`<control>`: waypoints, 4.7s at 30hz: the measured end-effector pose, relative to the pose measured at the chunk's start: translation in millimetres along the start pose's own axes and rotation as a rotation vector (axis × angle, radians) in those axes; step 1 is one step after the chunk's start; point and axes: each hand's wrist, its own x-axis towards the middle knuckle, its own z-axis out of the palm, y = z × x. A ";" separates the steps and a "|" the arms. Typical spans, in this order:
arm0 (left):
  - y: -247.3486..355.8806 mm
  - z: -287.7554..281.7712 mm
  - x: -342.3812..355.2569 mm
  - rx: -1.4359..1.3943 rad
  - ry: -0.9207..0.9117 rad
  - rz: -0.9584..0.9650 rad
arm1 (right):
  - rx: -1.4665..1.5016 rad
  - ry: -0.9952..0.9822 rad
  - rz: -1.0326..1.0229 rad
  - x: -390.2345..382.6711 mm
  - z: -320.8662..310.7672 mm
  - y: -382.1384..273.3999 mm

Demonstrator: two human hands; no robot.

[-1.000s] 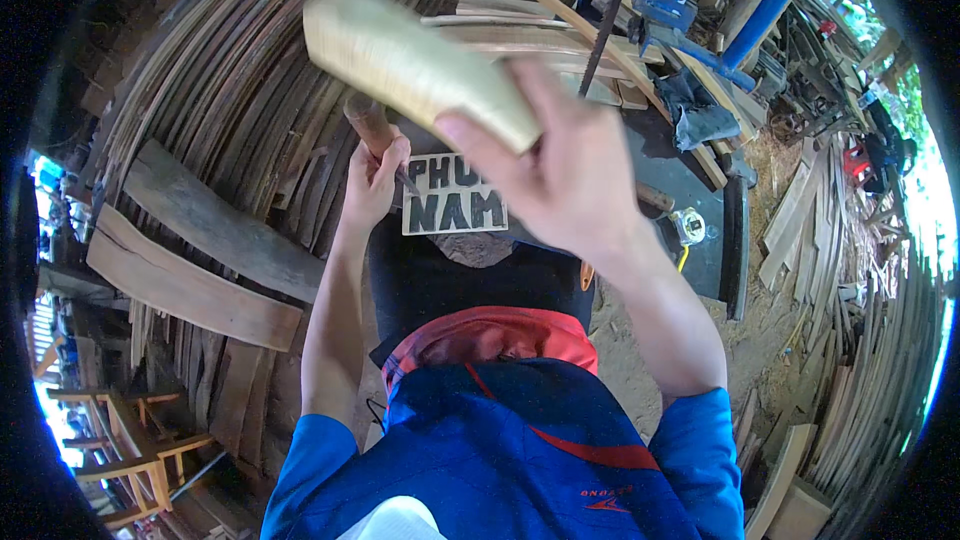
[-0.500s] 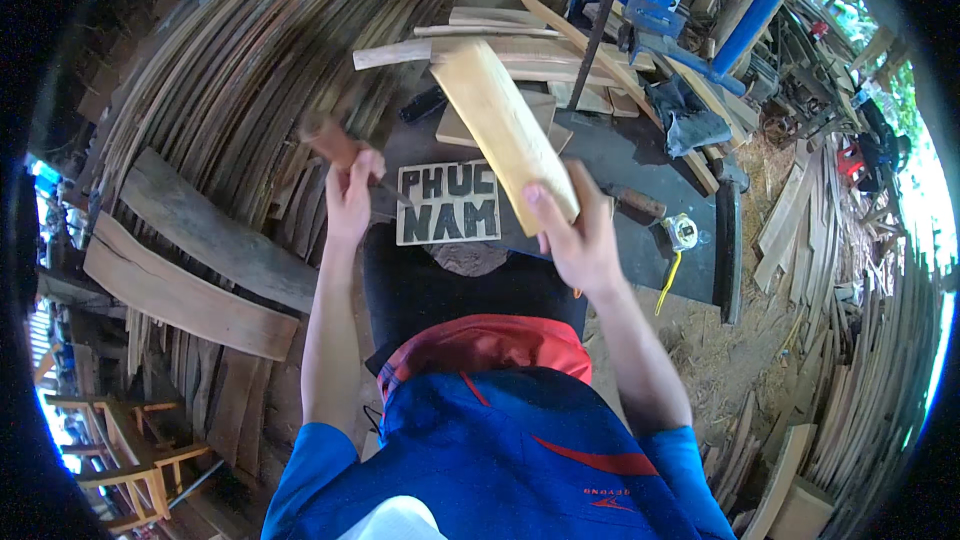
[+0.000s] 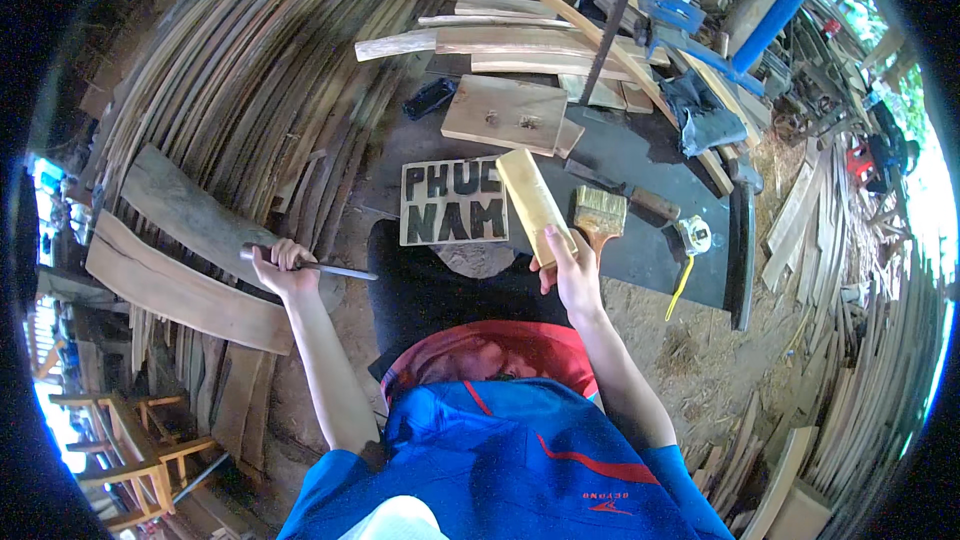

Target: Carving letters into a piece of wood using a chisel and mallet.

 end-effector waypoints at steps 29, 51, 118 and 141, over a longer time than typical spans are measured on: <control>-71.6 26.0 -57.4 2.109 -0.935 0.010 | -0.383 0.133 -0.088 7.3 -13.6 43.0; -101.0 7.1 -50.9 2.301 -1.297 0.444 | -0.066 0.117 -0.083 35.2 -6.8 34.0; -154.1 92.5 -15.5 0.624 -0.725 -0.142 | -0.258 0.081 -0.117 37.8 -9.6 37.7; -150.7 93.5 -11.4 0.619 -0.814 -0.216 | -0.250 0.058 -0.137 35.5 -9.0 36.0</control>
